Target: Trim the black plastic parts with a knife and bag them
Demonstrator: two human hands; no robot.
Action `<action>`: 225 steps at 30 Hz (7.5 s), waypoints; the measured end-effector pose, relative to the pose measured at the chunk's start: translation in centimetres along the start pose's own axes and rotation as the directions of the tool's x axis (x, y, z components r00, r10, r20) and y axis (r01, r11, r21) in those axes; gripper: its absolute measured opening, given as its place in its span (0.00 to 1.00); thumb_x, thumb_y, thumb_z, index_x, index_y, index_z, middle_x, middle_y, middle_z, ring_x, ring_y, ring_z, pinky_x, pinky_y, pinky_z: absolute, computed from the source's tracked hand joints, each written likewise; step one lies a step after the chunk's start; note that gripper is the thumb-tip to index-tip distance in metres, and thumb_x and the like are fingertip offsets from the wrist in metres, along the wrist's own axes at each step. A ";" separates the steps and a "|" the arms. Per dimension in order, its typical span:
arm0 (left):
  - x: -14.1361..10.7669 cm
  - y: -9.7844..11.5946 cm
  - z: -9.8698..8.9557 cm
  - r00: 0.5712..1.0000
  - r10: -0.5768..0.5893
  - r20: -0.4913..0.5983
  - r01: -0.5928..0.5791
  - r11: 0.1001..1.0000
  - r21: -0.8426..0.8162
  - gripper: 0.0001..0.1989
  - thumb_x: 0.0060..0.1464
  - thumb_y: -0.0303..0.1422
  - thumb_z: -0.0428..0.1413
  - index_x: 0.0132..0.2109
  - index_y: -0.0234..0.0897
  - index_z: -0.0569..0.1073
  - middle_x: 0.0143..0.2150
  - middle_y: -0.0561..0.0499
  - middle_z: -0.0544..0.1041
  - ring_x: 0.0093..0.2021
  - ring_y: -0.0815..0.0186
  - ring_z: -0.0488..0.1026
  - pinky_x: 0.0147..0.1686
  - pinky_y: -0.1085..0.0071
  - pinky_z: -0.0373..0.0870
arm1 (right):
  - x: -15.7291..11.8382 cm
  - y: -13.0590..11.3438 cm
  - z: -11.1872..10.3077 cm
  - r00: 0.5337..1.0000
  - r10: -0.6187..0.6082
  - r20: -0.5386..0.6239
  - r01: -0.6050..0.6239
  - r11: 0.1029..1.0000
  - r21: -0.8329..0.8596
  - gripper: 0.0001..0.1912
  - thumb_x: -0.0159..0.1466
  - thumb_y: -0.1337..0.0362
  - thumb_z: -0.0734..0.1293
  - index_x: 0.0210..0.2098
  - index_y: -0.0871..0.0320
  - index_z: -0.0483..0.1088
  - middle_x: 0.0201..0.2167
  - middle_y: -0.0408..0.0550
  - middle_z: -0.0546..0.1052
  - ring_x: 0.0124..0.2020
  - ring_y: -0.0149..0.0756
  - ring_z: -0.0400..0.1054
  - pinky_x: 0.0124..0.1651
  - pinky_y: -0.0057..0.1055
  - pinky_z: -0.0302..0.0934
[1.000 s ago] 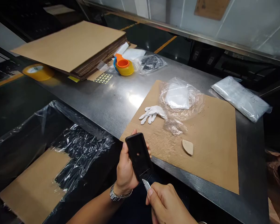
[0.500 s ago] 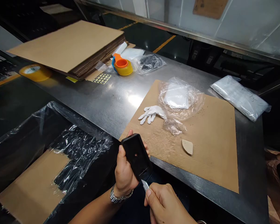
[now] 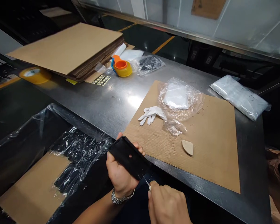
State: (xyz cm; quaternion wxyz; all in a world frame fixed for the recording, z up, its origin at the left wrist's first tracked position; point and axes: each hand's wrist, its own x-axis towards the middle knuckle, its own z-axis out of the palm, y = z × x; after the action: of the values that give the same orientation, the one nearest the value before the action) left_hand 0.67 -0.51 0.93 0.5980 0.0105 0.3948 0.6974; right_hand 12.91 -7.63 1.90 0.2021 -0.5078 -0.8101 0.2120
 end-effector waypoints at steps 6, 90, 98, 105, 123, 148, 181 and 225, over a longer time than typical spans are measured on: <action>-0.3 0.2 -0.3 0.997 0.080 0.013 -0.080 0.996 -0.031 0.22 0.57 0.46 0.41 0.56 0.55 0.64 0.28 0.50 0.72 0.27 0.65 0.69 0.28 0.70 0.69 | 0.3 -0.6 1.2 0.939 -0.267 -0.219 0.151 0.887 -0.436 0.12 0.63 0.77 0.56 0.33 0.69 0.71 0.11 0.39 0.64 0.12 0.25 0.58 0.16 0.26 0.47; -0.2 0.2 -0.9 0.952 -0.300 0.051 0.284 0.936 0.209 0.27 0.58 0.45 0.45 0.63 0.45 0.55 0.30 0.49 0.73 0.26 0.67 0.70 0.28 0.70 0.71 | -1.0 2.1 -0.6 0.991 -0.085 -0.104 0.023 0.868 -0.496 0.17 0.69 0.64 0.51 0.40 0.59 0.71 0.18 0.43 0.67 0.20 0.31 0.60 0.25 0.31 0.45; 0.3 0.4 -0.7 0.935 -0.354 0.026 0.331 0.896 0.296 0.27 0.58 0.46 0.44 0.62 0.44 0.56 0.29 0.49 0.73 0.26 0.67 0.70 0.27 0.71 0.70 | -1.2 2.7 -0.8 0.991 -0.073 -0.116 0.029 0.938 -0.345 0.14 0.69 0.66 0.52 0.36 0.60 0.67 0.15 0.38 0.65 0.16 0.28 0.60 0.23 0.29 0.44; 0.2 0.4 -0.7 0.929 -0.368 0.052 0.334 0.888 0.315 0.28 0.58 0.46 0.45 0.62 0.42 0.56 0.30 0.48 0.73 0.26 0.66 0.70 0.27 0.70 0.70 | -1.2 2.3 -0.7 0.999 -0.019 -0.033 0.006 0.940 -0.341 0.18 0.70 0.66 0.50 0.26 0.56 0.61 0.13 0.37 0.64 0.13 0.27 0.59 0.21 0.30 0.40; 0.0 -0.3 -1.6 0.957 -0.239 0.163 0.162 0.910 0.382 0.31 0.54 0.49 0.49 0.62 0.42 0.57 0.33 0.48 0.75 0.28 0.66 0.71 0.27 0.72 0.69 | -1.1 3.8 1.0 0.775 0.349 0.526 -0.574 0.737 0.356 0.23 0.68 0.50 0.48 0.28 0.57 0.63 0.12 0.36 0.62 0.13 0.26 0.55 0.19 0.23 0.44; 1.1 -2.1 -2.0 0.375 -0.921 0.105 0.886 0.389 0.252 0.24 0.56 0.45 0.46 0.32 0.26 0.74 0.25 0.45 0.75 0.24 0.66 0.72 0.26 0.73 0.66 | -0.5 6.4 -1.1 0.988 0.029 -0.150 -0.015 0.995 0.095 0.11 0.65 0.66 0.60 0.45 0.56 0.69 0.33 0.48 0.71 0.36 0.36 0.64 0.37 0.33 0.58; -2.3 -2.0 -1.8 0.432 -0.896 -0.101 0.831 0.352 0.431 0.30 0.57 0.51 0.40 0.29 0.28 0.73 0.17 0.49 0.68 0.15 0.72 0.64 0.16 0.78 0.60 | 2.1 7.3 -0.7 0.930 0.362 -0.071 -0.274 0.808 0.522 0.11 0.66 0.62 0.57 0.39 0.58 0.70 0.32 0.48 0.75 0.34 0.34 0.69 0.37 0.30 0.63; -1.9 0.1 -3.0 0.501 -0.755 0.423 0.371 0.629 0.683 0.27 0.50 0.30 0.57 0.58 0.44 0.65 0.60 0.47 0.65 0.55 0.56 0.65 0.56 0.59 0.56 | 0.7 5.0 1.3 0.628 0.755 0.190 -0.278 -0.010 0.960 0.25 0.57 0.49 0.67 0.47 0.57 0.61 0.31 0.45 0.76 0.22 0.28 0.66 0.20 0.23 0.55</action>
State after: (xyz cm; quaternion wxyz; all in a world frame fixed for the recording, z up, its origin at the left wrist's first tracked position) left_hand -0.31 -3.76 -0.21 0.8727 0.2861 0.2947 0.2640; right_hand 15.58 -5.23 -1.83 0.5205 -0.5739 -0.1851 0.6045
